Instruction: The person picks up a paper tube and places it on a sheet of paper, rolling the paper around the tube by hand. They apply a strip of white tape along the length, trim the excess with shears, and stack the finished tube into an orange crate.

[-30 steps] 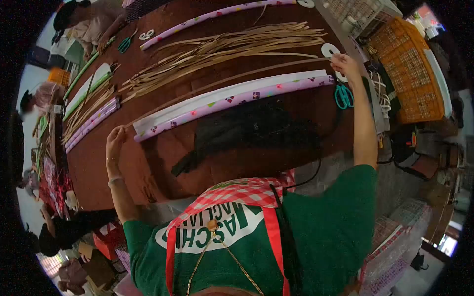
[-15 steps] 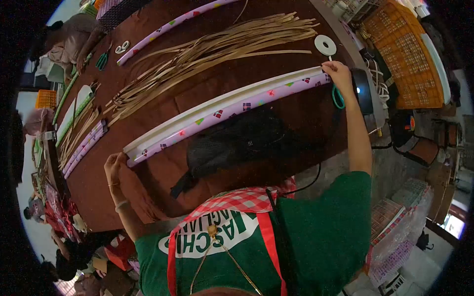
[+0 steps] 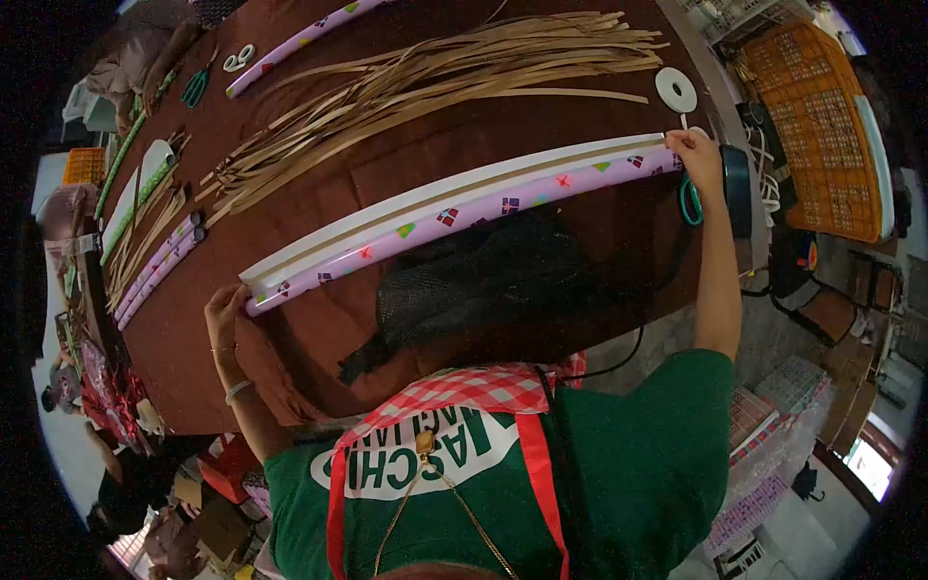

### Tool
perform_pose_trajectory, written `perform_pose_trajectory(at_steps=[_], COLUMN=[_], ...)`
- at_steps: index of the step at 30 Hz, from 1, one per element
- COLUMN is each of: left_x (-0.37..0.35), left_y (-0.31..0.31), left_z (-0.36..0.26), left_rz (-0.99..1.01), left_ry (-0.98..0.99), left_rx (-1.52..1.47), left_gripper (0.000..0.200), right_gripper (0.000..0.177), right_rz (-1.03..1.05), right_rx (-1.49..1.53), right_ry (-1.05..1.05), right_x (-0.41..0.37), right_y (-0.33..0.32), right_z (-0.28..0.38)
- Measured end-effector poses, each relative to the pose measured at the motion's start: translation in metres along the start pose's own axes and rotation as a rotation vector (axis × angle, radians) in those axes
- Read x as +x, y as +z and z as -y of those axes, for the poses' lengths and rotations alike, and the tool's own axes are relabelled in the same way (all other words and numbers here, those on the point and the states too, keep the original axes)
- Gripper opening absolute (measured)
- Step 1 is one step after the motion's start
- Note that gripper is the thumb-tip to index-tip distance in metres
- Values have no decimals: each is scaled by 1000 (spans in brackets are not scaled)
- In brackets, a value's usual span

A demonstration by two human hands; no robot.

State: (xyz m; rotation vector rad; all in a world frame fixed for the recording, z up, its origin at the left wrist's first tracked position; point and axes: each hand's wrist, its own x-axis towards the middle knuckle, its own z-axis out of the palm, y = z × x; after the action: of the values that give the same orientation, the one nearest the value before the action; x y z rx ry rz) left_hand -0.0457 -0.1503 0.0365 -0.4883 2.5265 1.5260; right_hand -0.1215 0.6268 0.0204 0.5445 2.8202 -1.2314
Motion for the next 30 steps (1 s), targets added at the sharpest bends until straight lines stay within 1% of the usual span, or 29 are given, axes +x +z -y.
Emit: perform_pose_trajectory(at_steps=[1, 3, 5, 6, 9, 10, 11, 12, 13, 15, 17, 19, 21, 24, 25, 26, 27, 29, 30], left_x=[-1, -1, 1, 1, 0, -2, -2, -1, 0, 1, 1, 1, 3, 3, 4, 3, 4, 8, 6], left_y=[0, 2, 3, 4, 10, 11, 11, 10, 10, 12, 10, 8, 8, 8, 8, 7, 6, 4, 5], left_z=[0, -2, -5, -6, -17, -19, -19, -19, -18, -16, -14, -11, -7, -10, -12, -15, -14, -8, -11], left_rz=[0, 4, -14, -32, -53, -66, -73, -84, -89, -104, -105, -95, -105, -95, -89, -80, -98, -42, -48], left_ry=[-2, -9, -44, -74, -61, -96, -94, -96, -102, -95, -74, -73, -88, -81, -75, -79, -79, -57, -54], left_rx=[0, -51, -28, -7, 62, 26, 54, 84, 76, 88, 99, 68, 44, 0, -14, 53, 54, 11, -25], left_gripper=[14, 15, 16, 17, 21, 23, 24, 25, 26, 26, 24, 23, 22, 24, 24, 23, 23, 23, 25], right_gripper=[26, 27, 27, 27, 28, 29, 30, 35, 37, 40, 42, 45, 43, 42, 42, 42, 44, 45, 37], right_rz=[-15, 17, 53, 44, 18, 12, 3, 34, 52, 79, 96, 156, 113, 172, 168, 159, 170, 151, 144], right_rx=[-15, 34, 83, 64, -9, -35, -144, -108, -37, -75, -159, -125, -256, -93, -92, -90, -77, -85, -46], right_ry=[57, 47, 35, 65, 100, 118, 66, 61, 130, 49, 84, 114, 102, 106, 124, 140, 96, 144, 169], right_x=[-2, 1, 5, 5, 1, 1, 6, 5, 9, 19, 31, 36, 36, 45, 48, 50, 48, 48, 48], right_y=[0, 0, 0, -1, 0, 1, -3, -4, -6, -9, -15, -21, -22, -26, -25, -26, -27, -24, -24], right_z=[5, -1, -3, -2, 12, 16, 7, 6, 1, -21, -36, -42, -41, -51, -53, -55, -55, -50, -49])
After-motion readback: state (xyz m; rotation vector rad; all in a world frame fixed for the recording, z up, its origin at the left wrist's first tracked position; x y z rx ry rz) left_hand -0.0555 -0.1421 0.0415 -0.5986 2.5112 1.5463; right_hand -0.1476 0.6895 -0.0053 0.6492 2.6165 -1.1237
